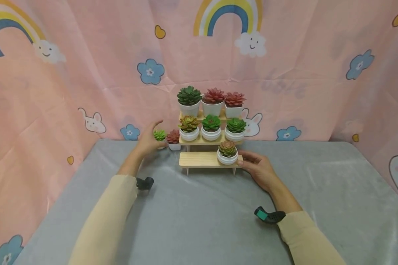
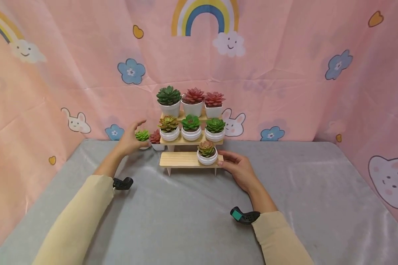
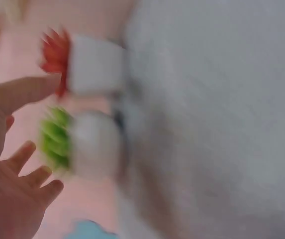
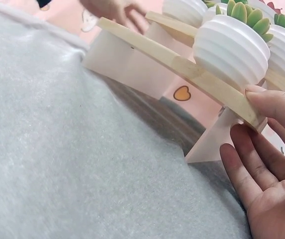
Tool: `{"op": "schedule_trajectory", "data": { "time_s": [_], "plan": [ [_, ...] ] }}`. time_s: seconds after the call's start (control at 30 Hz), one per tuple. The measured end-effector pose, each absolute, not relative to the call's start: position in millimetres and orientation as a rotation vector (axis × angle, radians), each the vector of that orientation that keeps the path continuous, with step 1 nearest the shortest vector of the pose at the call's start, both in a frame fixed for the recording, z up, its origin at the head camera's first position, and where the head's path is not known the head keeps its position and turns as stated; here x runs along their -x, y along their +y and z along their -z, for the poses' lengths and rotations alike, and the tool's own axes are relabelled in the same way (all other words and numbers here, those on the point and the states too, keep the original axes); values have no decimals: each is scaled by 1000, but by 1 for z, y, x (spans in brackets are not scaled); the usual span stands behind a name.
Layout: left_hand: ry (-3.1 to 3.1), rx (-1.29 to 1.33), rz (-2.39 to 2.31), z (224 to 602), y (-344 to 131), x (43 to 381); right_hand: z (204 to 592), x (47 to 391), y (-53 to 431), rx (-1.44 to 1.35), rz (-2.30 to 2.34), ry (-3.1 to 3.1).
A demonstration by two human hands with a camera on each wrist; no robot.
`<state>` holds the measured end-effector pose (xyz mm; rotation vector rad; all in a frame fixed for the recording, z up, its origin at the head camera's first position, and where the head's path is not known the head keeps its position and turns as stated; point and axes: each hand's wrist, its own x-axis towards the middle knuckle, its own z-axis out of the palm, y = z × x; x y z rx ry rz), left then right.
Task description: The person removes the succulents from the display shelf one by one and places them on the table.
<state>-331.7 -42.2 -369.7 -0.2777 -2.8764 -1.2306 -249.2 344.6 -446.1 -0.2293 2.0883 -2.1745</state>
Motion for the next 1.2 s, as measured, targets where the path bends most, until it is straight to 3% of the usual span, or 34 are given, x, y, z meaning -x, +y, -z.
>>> {"op": "schedule_trajectory", "data": {
  "time_s": [0.2,0.7,0.93,1.2],
  "plan": [
    [-2746,353,1204,332,-25,310,447,249,346,247,2172,2091],
    [-2551,699,1363,287,32,245,446,250,345,217,2163,2074],
    [-2503,781,1444,283,66,236,445,251,349,226,2196,2053],
    [-2379,791,1688,308,82,236,446,249,348,228,2212,2035]
  ]
}}
